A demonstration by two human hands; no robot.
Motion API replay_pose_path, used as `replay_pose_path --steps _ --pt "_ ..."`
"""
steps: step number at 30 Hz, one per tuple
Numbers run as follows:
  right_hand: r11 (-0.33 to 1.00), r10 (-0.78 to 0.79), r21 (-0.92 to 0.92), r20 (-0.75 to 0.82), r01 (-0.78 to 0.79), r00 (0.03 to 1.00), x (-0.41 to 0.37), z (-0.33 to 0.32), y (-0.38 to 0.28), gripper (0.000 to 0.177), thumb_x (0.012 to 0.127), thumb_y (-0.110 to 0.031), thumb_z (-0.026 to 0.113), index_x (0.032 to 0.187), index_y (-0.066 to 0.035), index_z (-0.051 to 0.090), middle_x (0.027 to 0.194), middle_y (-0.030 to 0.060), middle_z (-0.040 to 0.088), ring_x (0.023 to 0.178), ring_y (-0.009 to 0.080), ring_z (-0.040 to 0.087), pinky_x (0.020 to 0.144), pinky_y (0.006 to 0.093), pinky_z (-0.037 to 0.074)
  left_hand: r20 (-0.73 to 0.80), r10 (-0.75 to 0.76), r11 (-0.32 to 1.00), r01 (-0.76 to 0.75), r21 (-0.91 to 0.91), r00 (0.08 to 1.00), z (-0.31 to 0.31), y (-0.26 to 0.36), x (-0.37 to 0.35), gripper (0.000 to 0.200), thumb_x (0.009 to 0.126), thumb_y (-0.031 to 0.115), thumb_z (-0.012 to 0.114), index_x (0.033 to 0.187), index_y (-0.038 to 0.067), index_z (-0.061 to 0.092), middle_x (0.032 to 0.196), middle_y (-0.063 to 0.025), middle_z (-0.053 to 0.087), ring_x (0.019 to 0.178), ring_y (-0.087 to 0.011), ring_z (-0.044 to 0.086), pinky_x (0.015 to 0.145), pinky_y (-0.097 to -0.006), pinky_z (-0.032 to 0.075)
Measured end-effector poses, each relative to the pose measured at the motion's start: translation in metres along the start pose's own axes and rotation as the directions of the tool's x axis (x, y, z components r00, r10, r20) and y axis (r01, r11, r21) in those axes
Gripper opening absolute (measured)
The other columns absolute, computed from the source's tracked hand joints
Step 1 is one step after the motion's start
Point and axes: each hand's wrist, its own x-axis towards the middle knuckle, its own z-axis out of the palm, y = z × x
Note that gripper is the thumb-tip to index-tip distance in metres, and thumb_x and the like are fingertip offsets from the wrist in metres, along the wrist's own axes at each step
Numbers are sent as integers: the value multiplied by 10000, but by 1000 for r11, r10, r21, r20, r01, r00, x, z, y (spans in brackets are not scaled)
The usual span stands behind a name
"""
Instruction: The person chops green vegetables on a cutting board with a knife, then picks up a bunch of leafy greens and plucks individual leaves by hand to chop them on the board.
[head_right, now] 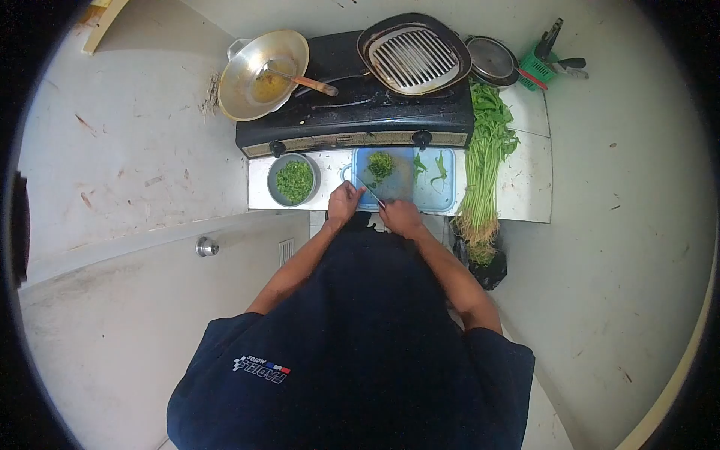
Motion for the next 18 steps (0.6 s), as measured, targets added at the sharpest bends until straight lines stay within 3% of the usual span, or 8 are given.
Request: replay_pose_path --steps 5,18 --pt "1000 7 -5 -8 -7 1000 2 -2 -3 394 998 -336 559 908 20 701 787 252 714 742 429 718 701 532 579 26 -17 997 19 -80 1000 0 -9 0 371 905 341 792 805 26 623 646 -125 633 596 -294 641 598 -421 511" --pt "1000 8 -10 -14 -9 1000 0 -2 2 394 990 -337 568 870 10 713 764 246 710 725 428 714 695 534 576 32 -69 995 71 -68 997 -2 -8 0 363 885 347 802 809 31 642 659 -118 655 614 -270 664 615 -404 526"
